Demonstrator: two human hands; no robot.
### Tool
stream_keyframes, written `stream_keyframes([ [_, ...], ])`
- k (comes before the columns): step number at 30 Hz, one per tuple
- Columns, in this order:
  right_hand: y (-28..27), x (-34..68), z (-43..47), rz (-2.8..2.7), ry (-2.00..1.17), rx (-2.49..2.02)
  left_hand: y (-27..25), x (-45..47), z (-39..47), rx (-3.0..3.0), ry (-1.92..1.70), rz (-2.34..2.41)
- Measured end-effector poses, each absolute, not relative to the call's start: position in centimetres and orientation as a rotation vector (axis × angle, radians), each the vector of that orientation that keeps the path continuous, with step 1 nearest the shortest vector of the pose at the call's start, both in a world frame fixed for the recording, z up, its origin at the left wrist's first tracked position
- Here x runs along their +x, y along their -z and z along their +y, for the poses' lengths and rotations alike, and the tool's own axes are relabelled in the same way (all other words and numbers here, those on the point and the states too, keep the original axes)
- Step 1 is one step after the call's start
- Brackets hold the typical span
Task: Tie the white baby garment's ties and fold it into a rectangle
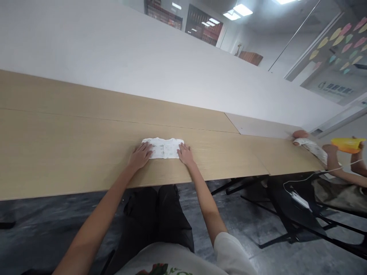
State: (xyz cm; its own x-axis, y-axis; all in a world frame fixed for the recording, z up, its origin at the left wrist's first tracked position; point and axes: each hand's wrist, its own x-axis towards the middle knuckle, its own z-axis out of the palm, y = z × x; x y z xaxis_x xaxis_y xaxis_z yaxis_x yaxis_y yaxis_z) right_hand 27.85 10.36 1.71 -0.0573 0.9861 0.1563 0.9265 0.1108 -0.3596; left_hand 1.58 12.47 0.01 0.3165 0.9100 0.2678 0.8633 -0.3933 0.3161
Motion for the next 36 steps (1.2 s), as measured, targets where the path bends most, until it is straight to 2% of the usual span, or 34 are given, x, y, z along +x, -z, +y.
stream_keyframes([
  [12, 0.3, 29.4, 10.7, -1.793, -0.295, -1.645, 1.2, -0.1, 13.1, 2.121, -0.964, 1.566],
  [22, 0.6, 29.4, 10.7, -1.724, -0.302, -1.593, 1.4, 0.0, 13.1, 2.255, -0.781, 1.712],
  [36, 0.9, 29.5, 10.9, -1.736, -0.268, -1.568, 1.3, -0.3, 13.3, 2.28, -0.765, 1.722],
])
